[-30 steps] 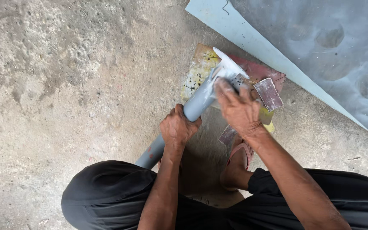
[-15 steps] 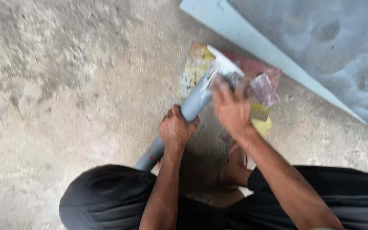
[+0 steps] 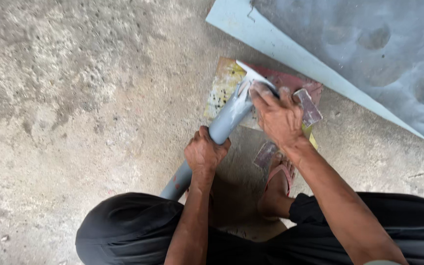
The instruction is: The person sits on the ground holding a gray metal pipe with a flanged end and rubs a sanding block over the flange and pipe surface, rotating the pipe to sand different sides. They continue smoothing the flange edge and pipe body throughout the clip.
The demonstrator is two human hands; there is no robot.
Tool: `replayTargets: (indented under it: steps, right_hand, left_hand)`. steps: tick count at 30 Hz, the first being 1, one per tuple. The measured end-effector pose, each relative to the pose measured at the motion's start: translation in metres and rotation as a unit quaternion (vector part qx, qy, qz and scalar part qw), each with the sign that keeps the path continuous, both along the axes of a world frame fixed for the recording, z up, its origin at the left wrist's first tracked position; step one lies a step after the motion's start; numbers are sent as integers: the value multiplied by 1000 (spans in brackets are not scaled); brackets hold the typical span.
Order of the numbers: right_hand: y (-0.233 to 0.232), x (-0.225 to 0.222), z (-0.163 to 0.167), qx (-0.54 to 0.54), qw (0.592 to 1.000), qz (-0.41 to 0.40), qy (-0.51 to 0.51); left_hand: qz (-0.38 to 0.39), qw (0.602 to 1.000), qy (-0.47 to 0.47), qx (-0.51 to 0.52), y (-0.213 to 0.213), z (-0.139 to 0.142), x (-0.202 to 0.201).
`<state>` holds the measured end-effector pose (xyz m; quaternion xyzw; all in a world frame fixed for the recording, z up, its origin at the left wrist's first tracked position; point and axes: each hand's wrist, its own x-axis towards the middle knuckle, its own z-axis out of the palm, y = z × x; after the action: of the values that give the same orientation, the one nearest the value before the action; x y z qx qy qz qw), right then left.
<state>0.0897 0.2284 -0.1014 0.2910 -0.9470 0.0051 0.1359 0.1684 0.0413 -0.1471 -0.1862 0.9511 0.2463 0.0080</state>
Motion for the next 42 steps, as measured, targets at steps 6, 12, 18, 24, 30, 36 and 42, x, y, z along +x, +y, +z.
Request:
replayTargets:
  steps: [6,12,18,24,30,36,42]
  right_hand:
    - [1,1,20,19,999,31,21]
    - [18,-18,28,80,994,48,54]
    - [24,-27,39,97,991,95,16]
    - [9,4,-10,28,991,82,106]
    - [-9,29,-18,-20,999,36,4]
    - [-12,15,6,2,989,116,91]
    - [-7,17,-1,11,995,76,61]
  left_hand:
    - [3,997,69,-16,1,-2,0]
    - [9,995,95,-22,1,-1,3]
    - [24,994,104,-21,4,-2,2]
    - [7,997,82,-8,2,-2,3]
    - [7,995,97,-22,0,-6,3]
    - [1,997,72,-13,-1,-6,2]
    - [6,998,55,21,-5,-4,0]
